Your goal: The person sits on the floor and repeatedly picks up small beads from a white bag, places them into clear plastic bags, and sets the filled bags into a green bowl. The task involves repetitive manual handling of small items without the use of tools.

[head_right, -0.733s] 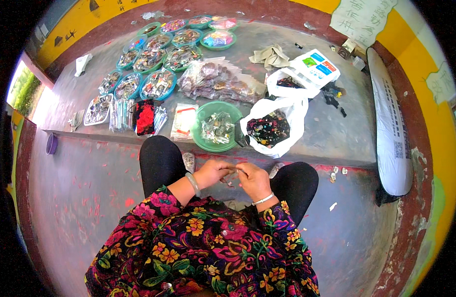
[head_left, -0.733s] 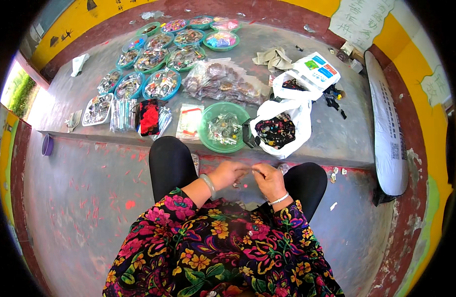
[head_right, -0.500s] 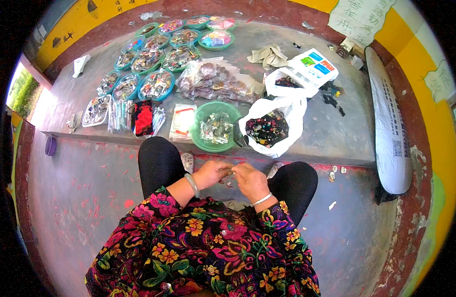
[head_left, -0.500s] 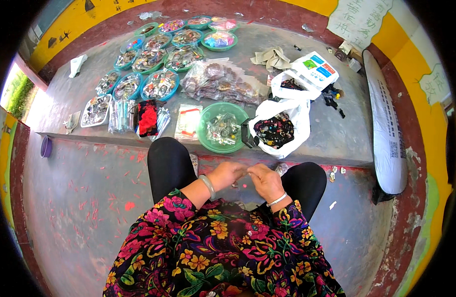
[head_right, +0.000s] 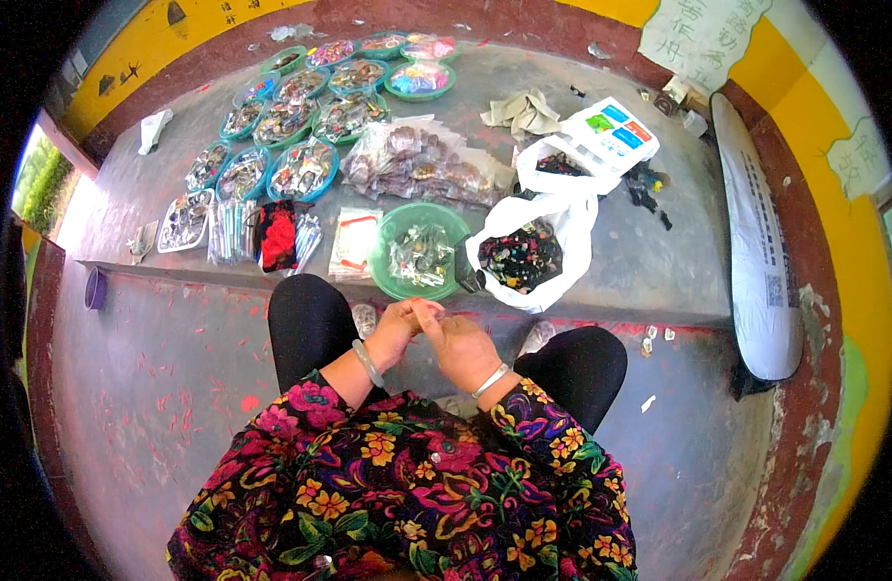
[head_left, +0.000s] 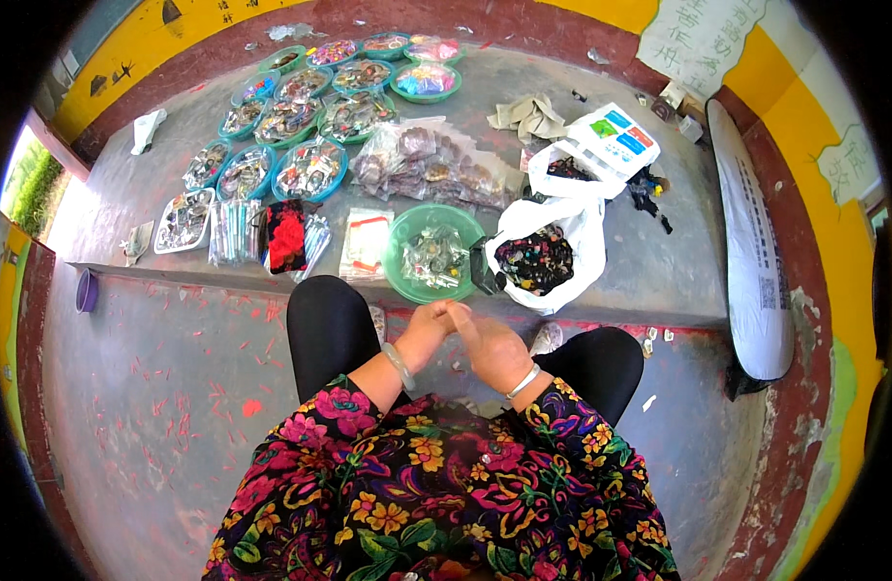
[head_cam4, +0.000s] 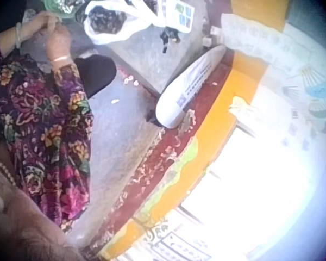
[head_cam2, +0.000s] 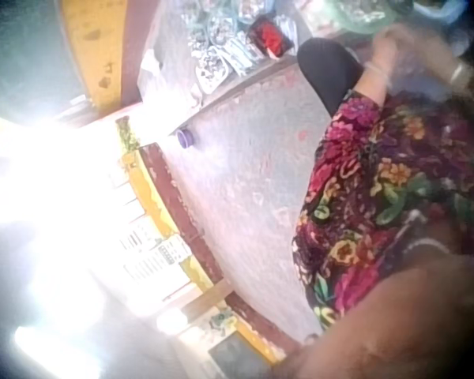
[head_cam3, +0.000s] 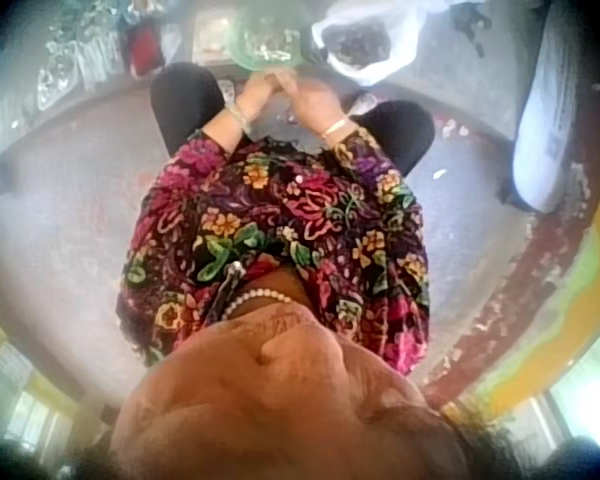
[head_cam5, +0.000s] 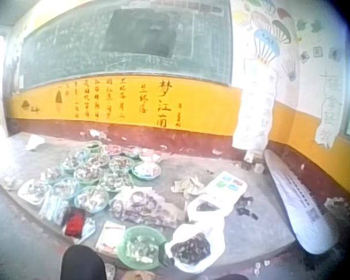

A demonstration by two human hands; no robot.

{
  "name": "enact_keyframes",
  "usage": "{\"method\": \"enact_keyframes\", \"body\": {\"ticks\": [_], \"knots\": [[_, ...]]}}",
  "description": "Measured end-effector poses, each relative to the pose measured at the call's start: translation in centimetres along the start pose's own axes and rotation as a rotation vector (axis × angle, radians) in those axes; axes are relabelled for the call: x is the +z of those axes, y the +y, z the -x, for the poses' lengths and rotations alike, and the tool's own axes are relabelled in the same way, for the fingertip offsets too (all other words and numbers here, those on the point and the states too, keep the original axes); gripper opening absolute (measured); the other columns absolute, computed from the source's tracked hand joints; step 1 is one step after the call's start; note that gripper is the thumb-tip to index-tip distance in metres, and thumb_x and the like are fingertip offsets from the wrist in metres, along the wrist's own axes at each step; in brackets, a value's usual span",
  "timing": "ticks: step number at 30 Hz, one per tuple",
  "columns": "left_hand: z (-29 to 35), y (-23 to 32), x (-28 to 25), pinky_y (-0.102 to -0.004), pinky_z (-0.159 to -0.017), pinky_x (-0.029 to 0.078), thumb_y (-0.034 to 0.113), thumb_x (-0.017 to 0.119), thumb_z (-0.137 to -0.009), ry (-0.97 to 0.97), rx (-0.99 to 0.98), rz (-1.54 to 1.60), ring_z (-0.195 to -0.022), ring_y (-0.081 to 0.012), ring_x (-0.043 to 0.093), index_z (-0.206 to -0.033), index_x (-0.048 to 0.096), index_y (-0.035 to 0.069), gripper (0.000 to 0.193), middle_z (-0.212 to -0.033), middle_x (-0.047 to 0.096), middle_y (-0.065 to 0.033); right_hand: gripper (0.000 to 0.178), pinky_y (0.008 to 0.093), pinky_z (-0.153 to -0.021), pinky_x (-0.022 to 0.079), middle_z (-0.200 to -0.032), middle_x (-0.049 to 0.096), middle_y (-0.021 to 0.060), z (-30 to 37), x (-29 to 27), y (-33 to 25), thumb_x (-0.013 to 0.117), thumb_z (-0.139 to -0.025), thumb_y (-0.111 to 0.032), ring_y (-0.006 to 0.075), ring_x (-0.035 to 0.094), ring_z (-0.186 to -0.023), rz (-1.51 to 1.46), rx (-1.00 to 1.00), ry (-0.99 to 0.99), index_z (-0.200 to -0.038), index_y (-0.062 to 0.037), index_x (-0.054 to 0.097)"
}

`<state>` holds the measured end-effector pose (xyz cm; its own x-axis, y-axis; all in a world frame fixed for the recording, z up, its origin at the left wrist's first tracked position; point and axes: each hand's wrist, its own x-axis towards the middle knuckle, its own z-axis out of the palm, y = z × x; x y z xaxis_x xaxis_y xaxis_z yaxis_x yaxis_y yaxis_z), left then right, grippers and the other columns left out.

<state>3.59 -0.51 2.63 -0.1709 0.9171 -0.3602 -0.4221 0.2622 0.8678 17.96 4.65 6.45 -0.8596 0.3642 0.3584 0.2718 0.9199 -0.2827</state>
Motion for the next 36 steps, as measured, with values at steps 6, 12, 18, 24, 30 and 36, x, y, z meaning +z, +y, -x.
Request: {"method": "enact_keyframes", "body": {"ticks": [6, 12, 18, 24, 30, 36], "knots": [[-0.8, 0.3, -0.5, -0.0251, -0.071, 0.047, 0.009, 0.050, -0.085, 0.113, 0.006, -0.018, -0.077, -0.0140, 0.058, -0.092, 0.061, -0.001, 0.017, -0.087, 0.062, -0.0083, 0.060, 0.0369, -0.058, 0.045, -0.071, 0.052, 0.0102, -1.3, 0.2, 0.1, 0.049, -0.072, -0.005, 0.0275, 0.053, -0.064, -0.009, -0.058, -0.005, -0.129, -0.0067, 0.033], [-2.2, 3.7, -1.2, -0.0217, -0.066, 0.044, 0.004, 0.051, -0.081, 0.183, 0.080, -0.333, -0.071, -0.0107, 0.055, -0.093, 0.064, -0.002, 0.019, -0.085, 0.063, -0.0073, 0.042, 0.0375, -0.059, 0.046, -0.074, 0.056, 0.0136, -4.0, -2.6, 3.3, 0.050, -0.072, 0.001, 0.0308, 0.055, -0.066, -0.266, -0.081, 0.194, -0.113, -0.0039, 0.050], [-4.6, 2.1, -3.1, -0.0215, -0.070, 0.043, 0.004, 0.053, -0.078, 0.196, 0.110, -0.250, -0.077, -0.0087, 0.054, -0.093, 0.064, -0.004, 0.019, -0.087, 0.063, -0.0054, 0.016, 0.0402, -0.069, 0.047, -0.075, 0.062, 0.0154, -5.1, 0.3, 18.9, 0.051, -0.072, -0.014, 0.0317, 0.059, -0.076, 0.079, 0.394, -0.310, -0.081, -0.0099, 0.064], [-5.1, 1.3, -2.2, -0.0211, -0.070, 0.042, 0.007, 0.053, -0.079, 0.148, 0.075, -0.275, -0.076, -0.0084, 0.053, -0.092, 0.064, -0.003, 0.020, -0.086, 0.062, -0.0046, 0.019, 0.0400, -0.076, 0.048, -0.093, 0.062, 0.0131, -3.0, 6.6, 21.1, 0.051, -0.074, -0.009, 0.0295, 0.059, -0.089, 0.252, 0.480, -0.770, -0.089, -0.0090, 0.064], [-4.5, 2.7, -1.7, -0.0189, -0.055, 0.036, 0.009, 0.052, -0.080, 0.140, 0.042, -0.314, -0.061, -0.0033, 0.042, -0.093, 0.065, -0.001, 0.020, -0.069, 0.054, 0.0039, 0.018, 0.0384, -0.072, 0.049, -0.091, 0.062, 0.0136, -2.3, 9.6, 20.8, 0.051, -0.077, -0.012, 0.0280, 0.060, -0.089, 0.410, 0.456, -0.761, -0.090, -0.0080, 0.063], [-4.5, 2.5, -1.9, -0.0190, -0.050, 0.033, 0.010, 0.052, -0.080, 0.128, 0.073, -0.376, -0.055, -0.0028, 0.039, -0.092, 0.065, 0.001, 0.020, -0.063, 0.051, 0.0053, 0.017, 0.0387, -0.074, 0.048, -0.084, 0.063, 0.0141, -1.6, 10.4, 23.7, 0.054, -0.071, -0.015, 0.0301, 0.060, -0.081, 0.238, 0.580, -0.530, -0.082, -0.0099, 0.066]]}}
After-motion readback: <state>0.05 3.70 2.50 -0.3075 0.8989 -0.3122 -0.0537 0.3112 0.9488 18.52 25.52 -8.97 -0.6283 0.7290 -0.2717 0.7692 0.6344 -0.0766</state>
